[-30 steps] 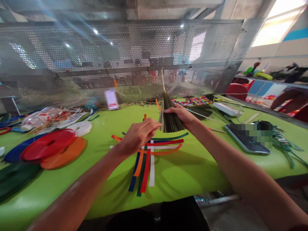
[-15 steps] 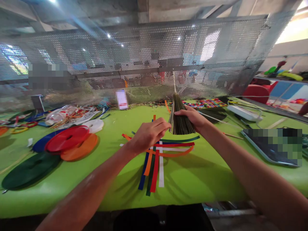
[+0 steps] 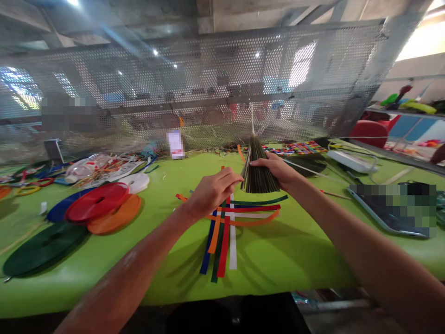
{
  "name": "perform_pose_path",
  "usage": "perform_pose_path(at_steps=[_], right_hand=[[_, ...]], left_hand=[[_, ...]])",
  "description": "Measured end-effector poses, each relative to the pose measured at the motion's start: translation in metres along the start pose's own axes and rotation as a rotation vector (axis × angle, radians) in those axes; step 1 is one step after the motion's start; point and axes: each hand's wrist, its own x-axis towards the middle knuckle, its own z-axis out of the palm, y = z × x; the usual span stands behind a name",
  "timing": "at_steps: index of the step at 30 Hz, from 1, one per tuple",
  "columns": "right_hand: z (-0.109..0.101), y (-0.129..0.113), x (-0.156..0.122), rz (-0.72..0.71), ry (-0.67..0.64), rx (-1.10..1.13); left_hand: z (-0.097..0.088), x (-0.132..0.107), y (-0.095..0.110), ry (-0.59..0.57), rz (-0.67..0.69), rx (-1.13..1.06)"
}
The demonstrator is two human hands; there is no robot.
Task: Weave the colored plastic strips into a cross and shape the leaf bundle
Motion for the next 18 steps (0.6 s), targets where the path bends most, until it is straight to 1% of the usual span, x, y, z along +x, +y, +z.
perform_pose_path(at_steps=[2,6,11,15,18], right_hand=[[0.001,-0.001,0.000,0.003,0.016,0.002],[0.002,-0.003,0.000,0.001,0.040,0.007],[0.003,-0.002,0.000,0.007,0.034,0.009],[0.002,0.001,0.000,0.030,0.008,0.006],[0.002,0.003,0.001,0.053,-0.016,0.001]], left_hand=[[0.000,-0.001,-0.001,0.015,0.006,0.033],[0.000,-0.003,-0.003,0.056,-0.025,0.124],[0.000,-0.004,-0.006,0.098,-0.020,0.180],[0.001,-0.003,-0.008,0.153,-0.063,0.140],[0.000,-0.002,-0.013,0.239,-0.143,0.016]])
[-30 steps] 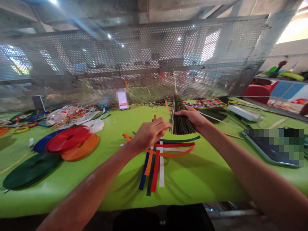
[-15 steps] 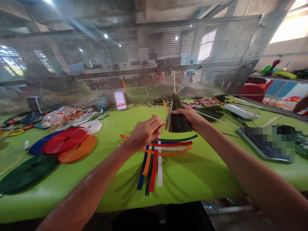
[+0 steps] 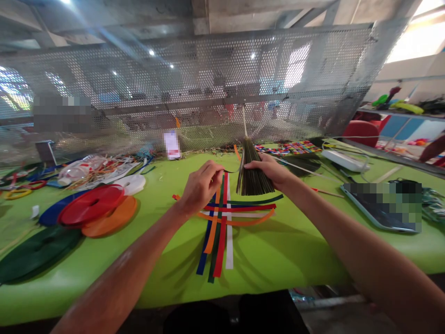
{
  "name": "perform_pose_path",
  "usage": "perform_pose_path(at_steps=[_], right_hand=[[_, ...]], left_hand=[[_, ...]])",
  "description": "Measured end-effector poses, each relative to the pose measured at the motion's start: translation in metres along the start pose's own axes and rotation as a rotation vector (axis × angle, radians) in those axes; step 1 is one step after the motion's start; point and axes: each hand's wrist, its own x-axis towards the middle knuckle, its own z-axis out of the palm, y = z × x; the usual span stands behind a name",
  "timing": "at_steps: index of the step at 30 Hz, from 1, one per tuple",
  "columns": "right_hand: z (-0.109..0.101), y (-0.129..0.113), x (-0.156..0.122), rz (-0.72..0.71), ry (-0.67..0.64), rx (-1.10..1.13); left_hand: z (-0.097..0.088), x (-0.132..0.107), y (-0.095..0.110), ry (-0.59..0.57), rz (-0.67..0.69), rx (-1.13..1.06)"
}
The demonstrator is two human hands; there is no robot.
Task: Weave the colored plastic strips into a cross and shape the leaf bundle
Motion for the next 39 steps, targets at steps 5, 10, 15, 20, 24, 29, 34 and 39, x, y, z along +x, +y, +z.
perform_pose_path(at_steps=[5,10,15,20,24,29,34,39], right_hand=[[0.001,0.001,-0.002,0.033,-0.051,-0.030],[0.000,-0.001,-0.006,0.050,-0.108,-0.074],[-0.003,-0.004,-0.007,0.045,-0.155,-0.122],[-0.004,-0.004,-0.004,0.014,-0.127,-0.164],[-0.001,-0.005,-0.006,-0.020,-0.082,-0.189],[0.013,-0.012,-0.017,-0.071,-0.189,-0.236],[0.024,-0.015,-0.022,-0.106,-0.306,-0.340],[0.025,-0.013,-0.020,-0.133,-0.307,-0.382]], left_hand=[[-0.005,0.004,-0.015,0.093,-0.291,-0.304],[-0.011,0.008,-0.029,0.179,-0.469,-0.475],[-0.015,0.011,-0.033,0.219,-0.514,-0.570],[-0.023,0.013,-0.030,0.116,-0.532,-0.650],[-0.022,0.014,-0.028,0.026,-0.556,-0.710],[-0.008,0.013,-0.014,-0.183,-0.521,-0.642],[-0.004,0.012,0.005,-0.244,-0.484,-0.692],[-0.009,0.013,0.007,-0.318,-0.511,-0.709]])
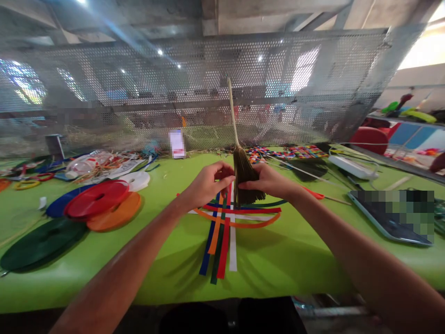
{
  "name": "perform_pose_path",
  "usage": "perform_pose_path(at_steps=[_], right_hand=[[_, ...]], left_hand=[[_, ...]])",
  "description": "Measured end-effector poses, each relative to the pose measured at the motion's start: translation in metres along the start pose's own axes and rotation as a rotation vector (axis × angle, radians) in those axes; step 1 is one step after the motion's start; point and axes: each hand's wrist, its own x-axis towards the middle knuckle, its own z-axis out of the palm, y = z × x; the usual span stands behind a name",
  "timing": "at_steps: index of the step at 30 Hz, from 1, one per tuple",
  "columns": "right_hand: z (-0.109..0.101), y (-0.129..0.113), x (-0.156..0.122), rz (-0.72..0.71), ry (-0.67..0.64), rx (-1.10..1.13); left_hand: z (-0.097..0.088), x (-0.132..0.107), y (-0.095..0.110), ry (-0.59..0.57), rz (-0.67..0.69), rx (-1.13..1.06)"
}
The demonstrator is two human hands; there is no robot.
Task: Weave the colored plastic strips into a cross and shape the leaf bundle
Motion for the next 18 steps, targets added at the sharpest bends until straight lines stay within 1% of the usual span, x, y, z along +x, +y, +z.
perform_pose_path(at_steps=[2,7,13,18], right_hand=[[0.000,0.002,0.000,0.005,0.003,-0.023],[0.002,0.002,-0.001,0.015,-0.007,-0.002],[0.002,-0.001,-0.002,0.026,-0.056,0.066],[-0.001,0.000,-0.002,0.018,-0.066,0.019]], left_hand=[[-0.001,-0.001,0.000,-0.047,-0.037,0.018],[0.000,-0.002,0.003,0.012,0.021,0.152],[-0.008,-0.001,0.009,-0.064,-0.064,0.027],[-0.015,0.000,0.012,-0.098,-0.062,0.101]])
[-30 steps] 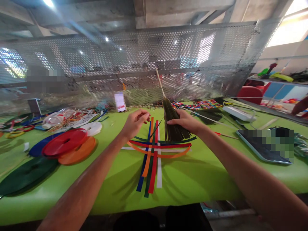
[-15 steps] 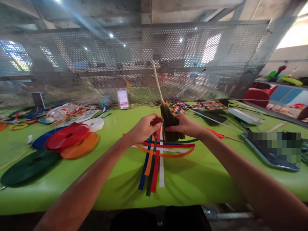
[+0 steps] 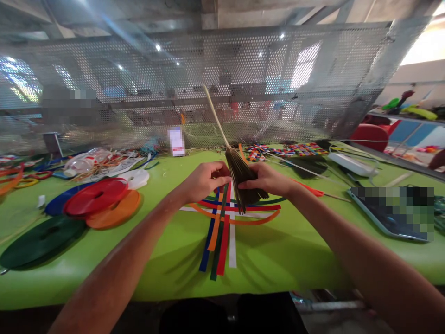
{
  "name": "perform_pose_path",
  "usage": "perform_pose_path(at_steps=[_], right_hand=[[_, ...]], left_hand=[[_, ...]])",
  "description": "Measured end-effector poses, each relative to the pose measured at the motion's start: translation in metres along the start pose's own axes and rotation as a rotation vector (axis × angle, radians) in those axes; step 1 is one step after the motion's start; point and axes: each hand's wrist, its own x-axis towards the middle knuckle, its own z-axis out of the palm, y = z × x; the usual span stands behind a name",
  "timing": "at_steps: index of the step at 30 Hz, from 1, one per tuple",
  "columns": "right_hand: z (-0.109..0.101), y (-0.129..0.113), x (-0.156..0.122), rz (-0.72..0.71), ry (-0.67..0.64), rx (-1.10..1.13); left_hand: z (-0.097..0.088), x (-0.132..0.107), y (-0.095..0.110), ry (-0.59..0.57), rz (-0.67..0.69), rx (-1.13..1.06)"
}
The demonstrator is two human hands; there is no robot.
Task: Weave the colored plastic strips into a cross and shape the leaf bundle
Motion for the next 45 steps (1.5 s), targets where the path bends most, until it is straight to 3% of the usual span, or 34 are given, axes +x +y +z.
perform_pose_path(at_steps=[5,10,16,22,27,36,45], right_hand=[[-0.006,0.002,0.000,0.031,-0.005,-0.058],[-0.005,0.005,0.002,0.032,-0.041,-0.153],[-0.003,0.004,0.002,0.036,-0.099,-0.221],[-0.002,0.001,0.000,0.030,-0.127,-0.196],[-0.003,0.000,-0.003,0.049,-0.152,-0.122],[-0.002,-0.012,-0.009,0.032,-0.283,0.098],[-0.006,-0.008,-0.008,0.039,-0.302,0.065]], left_hand=[[-0.006,0.001,-0.002,-0.052,-0.012,-0.005],[-0.001,0.002,-0.010,-0.136,-0.048,0.034],[0.002,0.003,-0.010,-0.026,-0.050,0.022],[-0.008,0.000,-0.005,-0.117,-0.049,0.005],[-0.009,-0.003,0.003,-0.121,-0.044,-0.008],[-0.007,-0.006,0.014,-0.189,-0.068,-0.269],[-0.008,-0.008,0.016,-0.213,-0.127,-0.250]])
